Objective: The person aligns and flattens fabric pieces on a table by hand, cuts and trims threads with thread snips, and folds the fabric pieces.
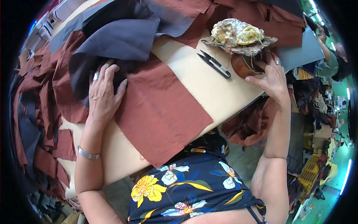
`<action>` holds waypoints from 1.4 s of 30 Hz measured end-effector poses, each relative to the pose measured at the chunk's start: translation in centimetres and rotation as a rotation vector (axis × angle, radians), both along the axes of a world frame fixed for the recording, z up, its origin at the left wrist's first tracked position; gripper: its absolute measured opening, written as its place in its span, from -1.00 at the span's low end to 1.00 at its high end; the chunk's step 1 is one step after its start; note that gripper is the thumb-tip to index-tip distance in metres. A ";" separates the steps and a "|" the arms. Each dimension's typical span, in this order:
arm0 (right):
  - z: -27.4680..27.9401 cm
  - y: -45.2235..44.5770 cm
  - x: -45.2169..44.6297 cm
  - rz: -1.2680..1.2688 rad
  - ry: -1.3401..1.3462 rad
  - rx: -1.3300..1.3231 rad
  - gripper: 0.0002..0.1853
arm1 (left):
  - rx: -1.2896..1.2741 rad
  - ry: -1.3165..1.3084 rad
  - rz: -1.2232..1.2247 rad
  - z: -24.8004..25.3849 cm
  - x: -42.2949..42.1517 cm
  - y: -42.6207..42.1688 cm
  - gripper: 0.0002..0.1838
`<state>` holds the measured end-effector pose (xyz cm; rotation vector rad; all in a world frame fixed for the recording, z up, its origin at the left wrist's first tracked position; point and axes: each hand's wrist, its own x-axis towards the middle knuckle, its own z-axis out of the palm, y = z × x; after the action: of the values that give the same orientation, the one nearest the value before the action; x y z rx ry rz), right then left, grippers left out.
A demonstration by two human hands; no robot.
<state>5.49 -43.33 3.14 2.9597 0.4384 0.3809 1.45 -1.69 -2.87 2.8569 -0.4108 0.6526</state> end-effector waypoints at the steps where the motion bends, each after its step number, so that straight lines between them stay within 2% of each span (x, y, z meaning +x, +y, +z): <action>1: 0.1 -0.2 0.0 -0.001 0.007 0.024 -0.40 | -0.009 -0.008 -0.010 0.0 0.0 0.1 -0.53; 3: 0.5 -0.9 0.3 0.012 0.026 0.077 -0.40 | -0.030 0.001 -0.018 0.3 -0.1 0.0 -0.49; 4: 0.6 -1.1 -0.1 0.028 -0.127 0.006 -0.39 | -0.040 0.007 -0.012 0.4 -0.3 -0.1 -0.47; 5: 1.0 -0.7 -0.9 0.027 -0.144 0.096 -0.41 | -0.062 0.017 -0.010 0.4 -0.3 -0.1 -0.47; 7: 1.6 0.1 -2.5 -0.009 -0.110 0.133 -0.49 | -0.110 0.031 -0.007 0.5 0.0 -0.2 -0.48; 8: 1.7 0.3 -3.1 -0.003 -0.114 0.062 -0.53 | -0.124 0.012 -0.013 0.5 0.1 -0.2 -0.56; 10: 2.1 1.2 -4.3 0.067 -0.180 -0.016 -0.65 | -0.117 0.047 -0.021 0.5 0.1 0.2 -0.60; 13: 3.0 5.9 -5.4 0.183 -0.233 0.219 -0.74 | -0.137 0.043 -0.047 0.2 0.2 0.6 -0.68; 14: 3.1 8.4 -5.5 0.297 -0.203 0.366 -0.80 | -0.126 0.021 -0.052 0.0 0.2 0.7 -0.68; 18: -0.3 17.3 -3.1 0.870 0.180 0.805 -0.81 | -0.101 0.020 -0.060 -0.1 0.1 0.7 -0.66; 20: -2.8 20.3 -1.4 0.907 0.371 0.958 -0.81 | -0.117 0.018 -0.088 0.0 0.2 0.8 -0.63; 25: -6.0 22.1 -0.1 0.861 0.344 0.952 -0.74 | 0.041 0.048 -0.035 0.3 0.5 1.2 -0.56; 27: -6.5 21.9 -0.4 0.854 0.280 0.906 -0.71 | 0.101 0.076 0.026 0.4 0.6 1.2 -0.54; 30: -6.4 21.8 -0.4 0.823 0.322 0.875 -0.67 | 0.155 0.093 0.063 0.6 1.1 1.2 -0.53; 36: -5.6 23.1 1.0 0.777 0.320 0.779 -0.64 | 0.141 0.056 0.061 0.0 1.4 1.3 -0.52; 39: -5.9 23.6 1.4 0.749 0.301 0.718 -0.54 | 0.130 0.056 0.053 -0.1 1.3 1.3 -0.52; 42: -5.7 23.8 1.5 0.751 0.301 0.713 -0.62 | 0.118 0.047 0.046 -0.1 1.4 1.3 -0.52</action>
<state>6.96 -19.58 -2.58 3.3912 1.8049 0.1619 2.82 -0.39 -2.99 2.9947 -0.3904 0.5864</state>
